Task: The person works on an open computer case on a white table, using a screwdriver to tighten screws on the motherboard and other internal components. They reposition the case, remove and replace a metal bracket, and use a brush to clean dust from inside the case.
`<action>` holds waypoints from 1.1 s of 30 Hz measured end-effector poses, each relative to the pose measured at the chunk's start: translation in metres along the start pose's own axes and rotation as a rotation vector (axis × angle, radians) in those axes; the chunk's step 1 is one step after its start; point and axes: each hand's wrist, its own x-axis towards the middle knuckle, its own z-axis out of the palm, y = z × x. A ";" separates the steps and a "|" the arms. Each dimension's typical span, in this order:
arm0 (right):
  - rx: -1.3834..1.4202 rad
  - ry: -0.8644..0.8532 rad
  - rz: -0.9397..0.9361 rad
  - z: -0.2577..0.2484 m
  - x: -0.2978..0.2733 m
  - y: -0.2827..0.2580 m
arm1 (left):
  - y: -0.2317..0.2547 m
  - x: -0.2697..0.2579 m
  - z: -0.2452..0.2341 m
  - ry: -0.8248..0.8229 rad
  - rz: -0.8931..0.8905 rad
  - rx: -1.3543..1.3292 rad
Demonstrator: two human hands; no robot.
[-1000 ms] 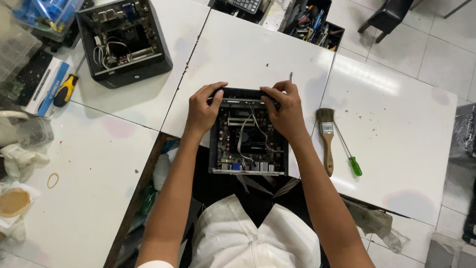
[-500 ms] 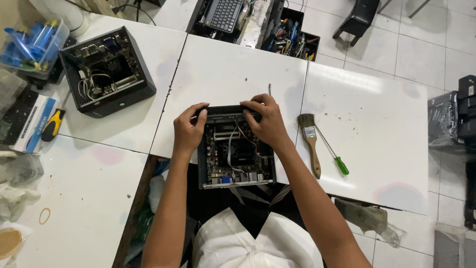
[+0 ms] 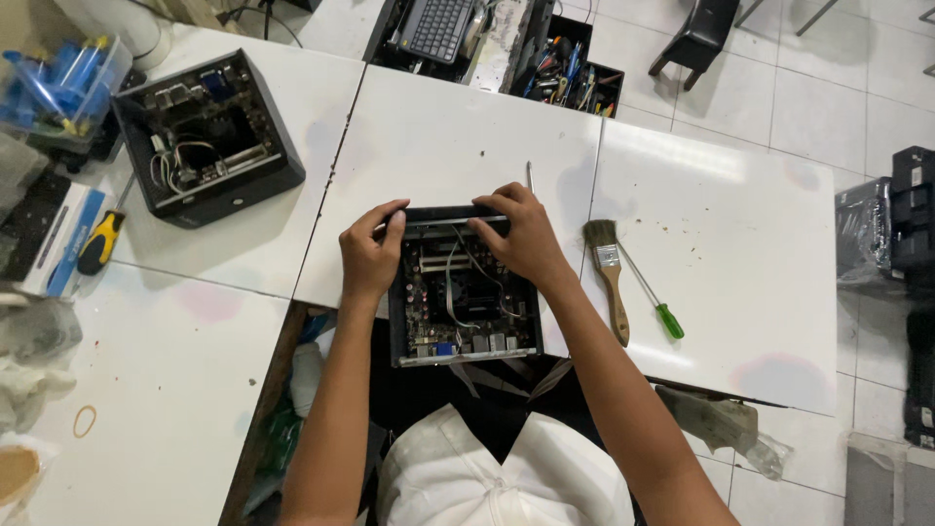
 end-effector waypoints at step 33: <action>-0.031 0.090 -0.004 0.003 -0.004 0.001 | -0.065 0.001 -0.005 -0.077 0.042 -0.183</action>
